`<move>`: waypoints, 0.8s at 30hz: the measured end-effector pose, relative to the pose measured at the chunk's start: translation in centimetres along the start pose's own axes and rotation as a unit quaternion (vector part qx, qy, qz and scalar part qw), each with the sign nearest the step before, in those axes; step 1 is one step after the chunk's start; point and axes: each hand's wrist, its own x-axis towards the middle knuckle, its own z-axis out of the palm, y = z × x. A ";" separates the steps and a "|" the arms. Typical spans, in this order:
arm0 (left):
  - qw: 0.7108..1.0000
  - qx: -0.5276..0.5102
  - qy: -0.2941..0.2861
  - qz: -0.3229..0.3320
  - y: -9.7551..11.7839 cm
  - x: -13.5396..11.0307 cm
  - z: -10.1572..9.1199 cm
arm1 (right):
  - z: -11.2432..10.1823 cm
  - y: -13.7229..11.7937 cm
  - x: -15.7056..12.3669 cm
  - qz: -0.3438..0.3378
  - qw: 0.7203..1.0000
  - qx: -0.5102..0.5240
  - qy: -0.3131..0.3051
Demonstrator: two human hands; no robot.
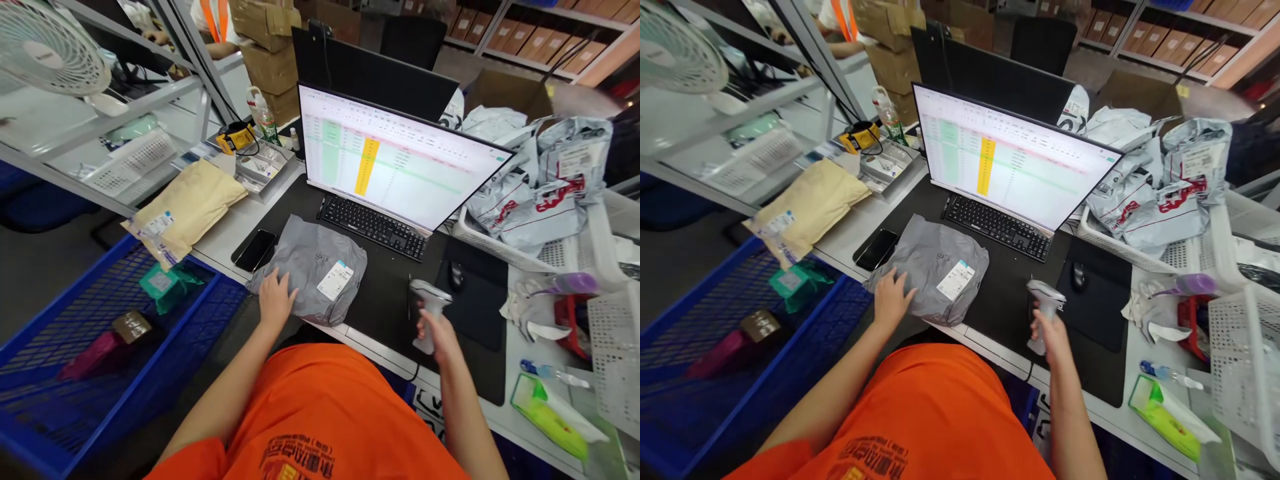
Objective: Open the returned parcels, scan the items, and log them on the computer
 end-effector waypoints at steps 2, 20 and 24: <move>0.999 0.021 -0.028 -0.009 0.3 -1.1 1.2 | 5.2 -1.5 -1.8 -0.003 0.991 -0.070 -0.110; 0.998 0.028 -0.038 0.037 -2.2 -1.6 1.7 | 17.3 -3.9 -2.8 0.015 0.976 -0.168 -0.136; 0.998 0.018 -0.033 0.048 -2.8 -1.4 1.8 | 16.1 -3.2 -3.9 0.008 0.980 -0.155 -0.122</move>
